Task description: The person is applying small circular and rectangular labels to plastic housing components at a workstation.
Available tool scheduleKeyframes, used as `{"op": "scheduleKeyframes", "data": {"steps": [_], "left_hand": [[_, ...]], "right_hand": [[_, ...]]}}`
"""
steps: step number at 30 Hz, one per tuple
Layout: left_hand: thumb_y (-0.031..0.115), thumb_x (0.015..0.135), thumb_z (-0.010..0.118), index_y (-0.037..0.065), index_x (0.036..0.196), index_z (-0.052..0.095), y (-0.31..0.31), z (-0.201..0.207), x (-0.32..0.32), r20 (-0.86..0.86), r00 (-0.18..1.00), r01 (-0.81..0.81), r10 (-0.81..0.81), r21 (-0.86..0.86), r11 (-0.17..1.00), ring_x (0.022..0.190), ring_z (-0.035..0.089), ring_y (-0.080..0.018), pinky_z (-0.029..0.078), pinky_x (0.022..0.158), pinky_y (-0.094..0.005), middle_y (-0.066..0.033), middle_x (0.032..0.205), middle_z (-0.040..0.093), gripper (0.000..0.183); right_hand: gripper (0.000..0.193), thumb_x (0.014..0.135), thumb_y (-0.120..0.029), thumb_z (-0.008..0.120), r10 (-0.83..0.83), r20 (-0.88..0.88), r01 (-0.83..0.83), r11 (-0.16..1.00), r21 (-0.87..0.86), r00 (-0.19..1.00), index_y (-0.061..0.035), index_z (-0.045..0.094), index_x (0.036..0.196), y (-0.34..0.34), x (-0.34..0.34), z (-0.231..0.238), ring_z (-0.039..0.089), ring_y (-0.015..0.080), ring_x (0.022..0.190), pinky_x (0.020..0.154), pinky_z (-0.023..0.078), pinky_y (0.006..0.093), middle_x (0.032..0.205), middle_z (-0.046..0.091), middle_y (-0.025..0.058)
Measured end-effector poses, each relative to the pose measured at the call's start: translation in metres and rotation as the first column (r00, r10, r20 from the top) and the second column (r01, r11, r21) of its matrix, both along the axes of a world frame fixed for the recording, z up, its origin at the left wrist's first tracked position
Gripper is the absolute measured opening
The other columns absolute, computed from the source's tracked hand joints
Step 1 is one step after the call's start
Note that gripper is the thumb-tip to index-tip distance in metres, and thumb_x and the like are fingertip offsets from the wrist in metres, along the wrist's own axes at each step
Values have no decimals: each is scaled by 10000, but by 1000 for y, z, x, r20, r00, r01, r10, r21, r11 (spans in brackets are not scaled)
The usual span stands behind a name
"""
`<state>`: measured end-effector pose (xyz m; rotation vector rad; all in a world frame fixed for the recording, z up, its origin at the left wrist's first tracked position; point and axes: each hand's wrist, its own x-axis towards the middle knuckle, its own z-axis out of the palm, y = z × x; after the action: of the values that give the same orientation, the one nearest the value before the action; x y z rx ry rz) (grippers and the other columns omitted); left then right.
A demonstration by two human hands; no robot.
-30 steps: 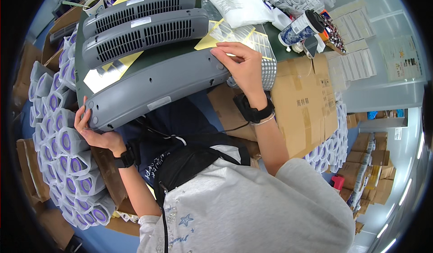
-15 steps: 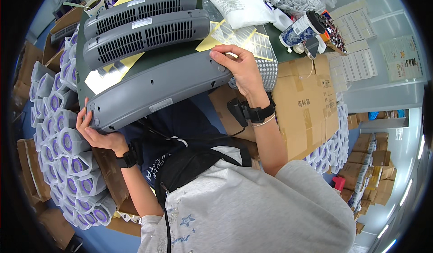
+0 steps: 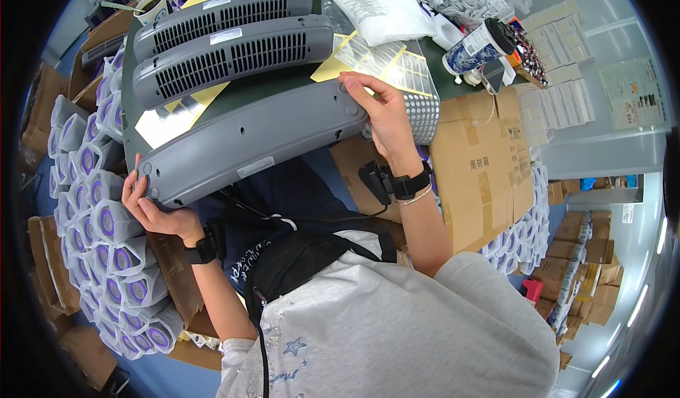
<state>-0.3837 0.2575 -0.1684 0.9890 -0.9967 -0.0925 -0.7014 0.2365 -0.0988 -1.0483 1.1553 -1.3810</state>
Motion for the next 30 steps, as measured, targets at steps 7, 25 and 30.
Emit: {"op": "scheduleKeyframes", "data": {"steps": [7,25,30], "left_hand": [[208,976,304,-45,983,529,1,-1,3,33,999,-16,16,-5,1000,1092,570,-390,394,1011,-494,-209,1142,524,339],[206,961,301,-47,986,529,-3,0,0,33,999,-23,23,-7,1000,1099,565,-402,384,1014,-505,-217,1138,527,341],[204,922,344,-51,981,525,-1,0,6,35,999,-7,7,2,1000,1119,556,-443,385,1002,-531,-199,1152,496,318]], "right_hand": [[169,850,-87,708,-192,-132,177,978,-112,973,42,704,958,-2,10,-3,640,102,803,737,497,214,927,696,78],[218,797,-20,734,-13,-234,-6,997,-78,972,19,710,1010,-1,-6,10,602,155,1000,875,478,251,1110,650,125],[209,793,-13,732,42,-223,-56,997,-57,974,24,709,997,-9,-7,10,604,154,981,875,467,257,1082,655,116]]}}
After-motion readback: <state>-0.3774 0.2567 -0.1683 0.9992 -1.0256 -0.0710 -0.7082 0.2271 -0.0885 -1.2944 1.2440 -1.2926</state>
